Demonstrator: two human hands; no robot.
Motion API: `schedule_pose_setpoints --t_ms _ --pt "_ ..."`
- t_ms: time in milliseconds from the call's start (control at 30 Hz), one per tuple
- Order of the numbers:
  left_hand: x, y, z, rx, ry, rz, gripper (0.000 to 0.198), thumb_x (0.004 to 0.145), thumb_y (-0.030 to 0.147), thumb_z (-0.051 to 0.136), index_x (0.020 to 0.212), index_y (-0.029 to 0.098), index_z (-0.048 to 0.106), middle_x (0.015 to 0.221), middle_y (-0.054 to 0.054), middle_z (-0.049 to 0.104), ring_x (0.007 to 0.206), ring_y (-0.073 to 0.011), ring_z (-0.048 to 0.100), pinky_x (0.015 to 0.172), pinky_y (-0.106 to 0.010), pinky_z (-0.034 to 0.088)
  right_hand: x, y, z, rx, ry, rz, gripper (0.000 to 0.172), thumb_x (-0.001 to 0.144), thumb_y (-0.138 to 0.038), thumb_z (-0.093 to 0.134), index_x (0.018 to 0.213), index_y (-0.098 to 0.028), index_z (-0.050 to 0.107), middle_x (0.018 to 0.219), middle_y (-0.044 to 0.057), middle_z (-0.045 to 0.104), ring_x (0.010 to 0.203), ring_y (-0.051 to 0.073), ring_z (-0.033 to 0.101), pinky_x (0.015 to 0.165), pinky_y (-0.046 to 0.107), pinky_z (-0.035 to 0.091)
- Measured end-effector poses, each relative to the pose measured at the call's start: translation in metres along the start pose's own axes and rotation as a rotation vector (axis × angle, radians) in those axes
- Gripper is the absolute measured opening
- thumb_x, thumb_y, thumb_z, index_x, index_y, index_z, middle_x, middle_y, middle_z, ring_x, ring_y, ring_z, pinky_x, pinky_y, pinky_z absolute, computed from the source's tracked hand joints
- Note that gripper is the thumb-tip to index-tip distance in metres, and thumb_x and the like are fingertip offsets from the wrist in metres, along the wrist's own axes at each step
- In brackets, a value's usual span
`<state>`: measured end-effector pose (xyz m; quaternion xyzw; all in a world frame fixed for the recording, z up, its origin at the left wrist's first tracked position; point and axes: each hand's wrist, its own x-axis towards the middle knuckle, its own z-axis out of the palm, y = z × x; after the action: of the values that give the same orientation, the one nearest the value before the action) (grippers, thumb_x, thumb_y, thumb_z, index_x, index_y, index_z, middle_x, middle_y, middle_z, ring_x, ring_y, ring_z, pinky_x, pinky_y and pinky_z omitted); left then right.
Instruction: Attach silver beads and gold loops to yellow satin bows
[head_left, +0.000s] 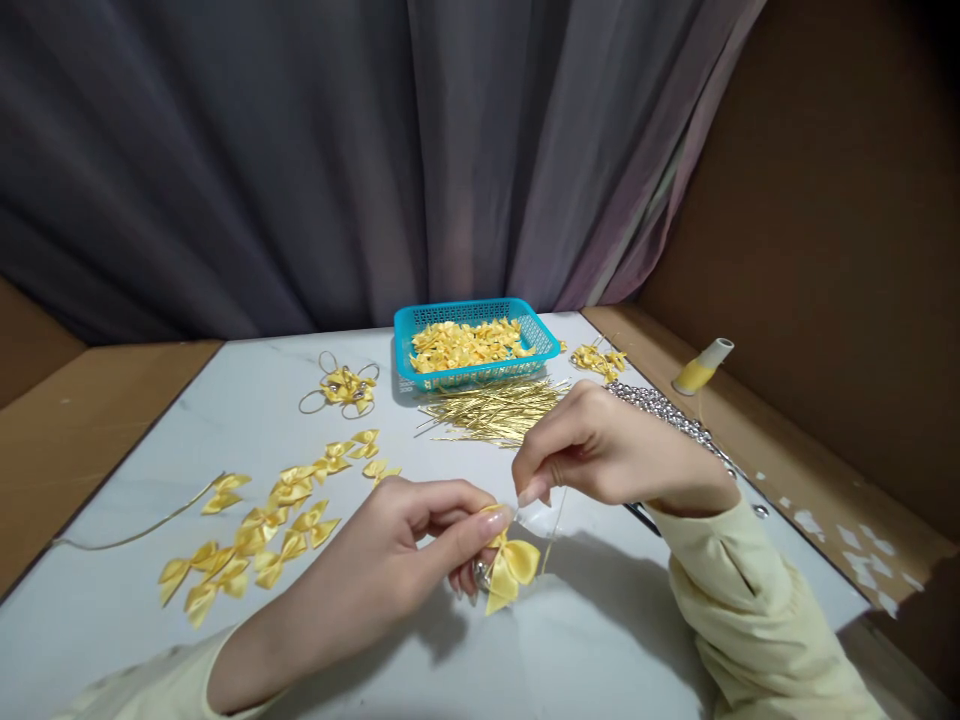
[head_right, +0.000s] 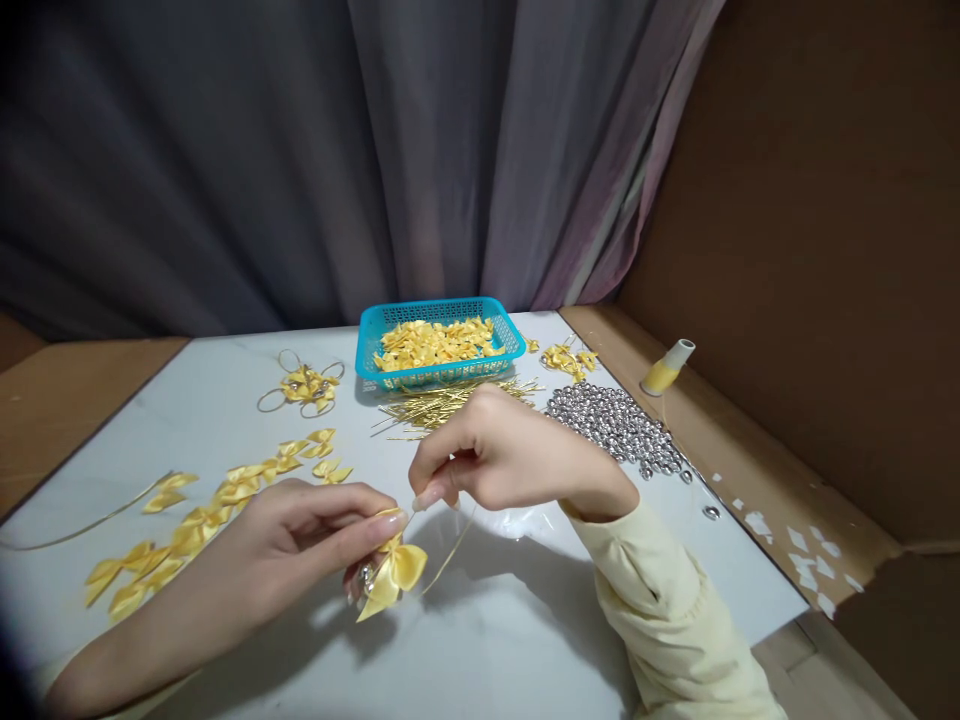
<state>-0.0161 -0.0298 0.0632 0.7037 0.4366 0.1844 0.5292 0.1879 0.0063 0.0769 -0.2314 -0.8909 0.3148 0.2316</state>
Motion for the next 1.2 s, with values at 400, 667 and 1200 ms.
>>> schedule_pose_setpoints --t_ms 400,667,1200 --pt "-0.008 -0.001 0.001 0.059 0.097 0.096 0.027 0.085 0.032 0.051 0.067 0.017 0.065 0.056 0.003 0.058 0.049 -0.0077 0.055 0.049 -0.014 0.043 0.001 -0.001 0.011 0.037 0.101 -0.025 0.015 0.077 -0.005 0.054 0.068 -0.012 0.064 0.056 0.001 0.063 0.051 0.008 0.057 0.05 0.017 0.043" --pt "-0.012 0.0 0.0 0.07 0.123 0.13 0.026 0.085 0.03 0.051 0.066 0.017 0.064 0.054 0.004 0.059 0.046 -0.0067 0.055 0.047 -0.012 0.043 0.006 0.001 0.017 0.21 0.12 0.028 0.015 0.078 -0.01 0.06 0.063 -0.011 0.063 0.052 0.002 0.06 0.049 0.008 0.055 0.048 0.017 0.044" --pt "-0.015 -0.002 0.001 0.115 0.202 0.245 0.02 0.084 0.023 0.052 0.071 0.018 0.066 0.053 0.006 0.057 0.047 -0.0044 0.054 0.046 -0.008 0.041 0.004 -0.006 0.028 0.215 0.186 0.058 0.014 0.074 -0.003 0.059 0.065 -0.012 0.065 0.053 0.0 0.061 0.049 0.009 0.056 0.047 0.016 0.043"
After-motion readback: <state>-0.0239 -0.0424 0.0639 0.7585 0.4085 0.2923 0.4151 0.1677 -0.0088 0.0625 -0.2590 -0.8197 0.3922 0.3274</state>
